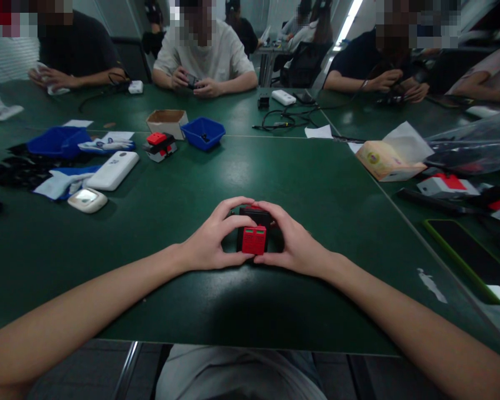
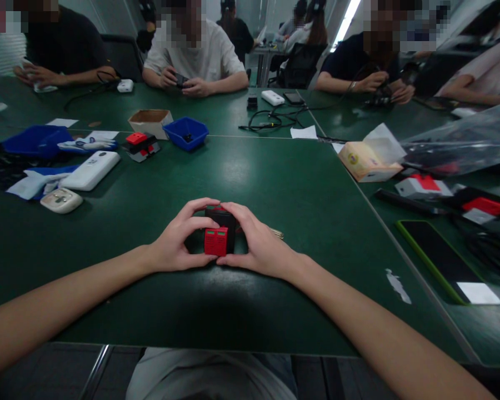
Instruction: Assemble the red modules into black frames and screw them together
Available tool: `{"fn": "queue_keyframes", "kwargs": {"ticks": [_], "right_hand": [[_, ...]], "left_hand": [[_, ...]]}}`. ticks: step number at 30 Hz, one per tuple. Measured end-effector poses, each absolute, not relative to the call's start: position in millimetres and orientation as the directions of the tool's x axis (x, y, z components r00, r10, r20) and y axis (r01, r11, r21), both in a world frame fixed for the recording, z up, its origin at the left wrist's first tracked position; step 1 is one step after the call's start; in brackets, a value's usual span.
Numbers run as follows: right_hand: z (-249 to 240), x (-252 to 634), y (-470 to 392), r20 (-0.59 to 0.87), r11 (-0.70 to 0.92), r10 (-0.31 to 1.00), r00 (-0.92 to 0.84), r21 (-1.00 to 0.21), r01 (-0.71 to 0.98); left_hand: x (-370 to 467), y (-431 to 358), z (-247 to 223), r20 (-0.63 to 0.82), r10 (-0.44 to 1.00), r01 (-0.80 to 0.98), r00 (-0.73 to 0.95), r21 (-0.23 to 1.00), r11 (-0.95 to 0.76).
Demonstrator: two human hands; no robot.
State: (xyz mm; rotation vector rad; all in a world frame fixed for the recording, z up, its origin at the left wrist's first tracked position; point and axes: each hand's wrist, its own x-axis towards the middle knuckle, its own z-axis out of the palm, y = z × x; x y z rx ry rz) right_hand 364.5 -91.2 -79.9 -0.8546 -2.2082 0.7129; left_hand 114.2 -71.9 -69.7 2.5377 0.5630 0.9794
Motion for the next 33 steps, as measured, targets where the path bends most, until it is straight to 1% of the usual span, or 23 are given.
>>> {"fn": "queue_keyframes", "kwargs": {"ticks": [2, 4, 6, 8, 12, 15, 21, 24, 27, 30, 33], "right_hand": [[-82, 364, -91, 0.356, 0.593, 0.757, -0.548, -0.726, 0.348], [-85, 363, -91, 0.294, 0.497, 0.799, -0.524, -0.814, 0.301], [-86, 362, -91, 0.218, 0.38, 0.818, -0.533, -0.899, 0.216], [-87, 360, -90, 0.159, 0.266, 0.803, -0.575, -0.958, 0.105], [-89, 354, -92, 0.095, 0.088, 0.788, -0.608, -0.995, -0.042], [-91, 350, -92, 0.093, 0.055, 0.82, -0.565, -0.995, -0.085], [-93, 347, -92, 0.13, 0.091, 0.838, -0.531, -0.991, -0.099], [-94, 344, -94, 0.179, 0.17, 0.851, -0.494, -0.983, -0.063], [-96, 339, -95, 0.287, 0.328, 0.89, -0.353, -0.943, 0.06], [-96, 331, -94, 0.417, 0.457, 0.886, -0.204, -0.858, 0.235], [-95, 322, -90, 0.516, 0.552, 0.834, -0.195, -0.769, 0.323]], "left_hand": [[113, -73, -70, 0.581, 0.463, 0.242, 0.67, 0.418, -0.876], [112, -74, -71, 0.608, 0.451, 0.255, 0.653, 0.384, -0.887], [111, -74, -72, 0.631, 0.451, 0.261, 0.632, 0.375, -0.89], [110, -74, -73, 0.647, 0.465, 0.263, 0.604, 0.389, -0.883], [111, -73, -74, 0.661, 0.53, 0.296, 0.532, 0.441, -0.847], [112, -72, -73, 0.645, 0.575, 0.334, 0.503, 0.469, -0.818], [114, -68, -71, 0.61, 0.64, 0.375, 0.468, 0.519, -0.768], [114, -66, -74, 0.598, 0.679, 0.351, 0.426, 0.582, -0.733], [116, -64, -77, 0.555, 0.735, 0.277, 0.389, 0.691, -0.668], [117, -63, -79, 0.472, 0.806, 0.199, 0.357, 0.805, -0.559], [118, -59, -82, 0.427, 0.839, 0.093, 0.337, 0.872, -0.481]]}}
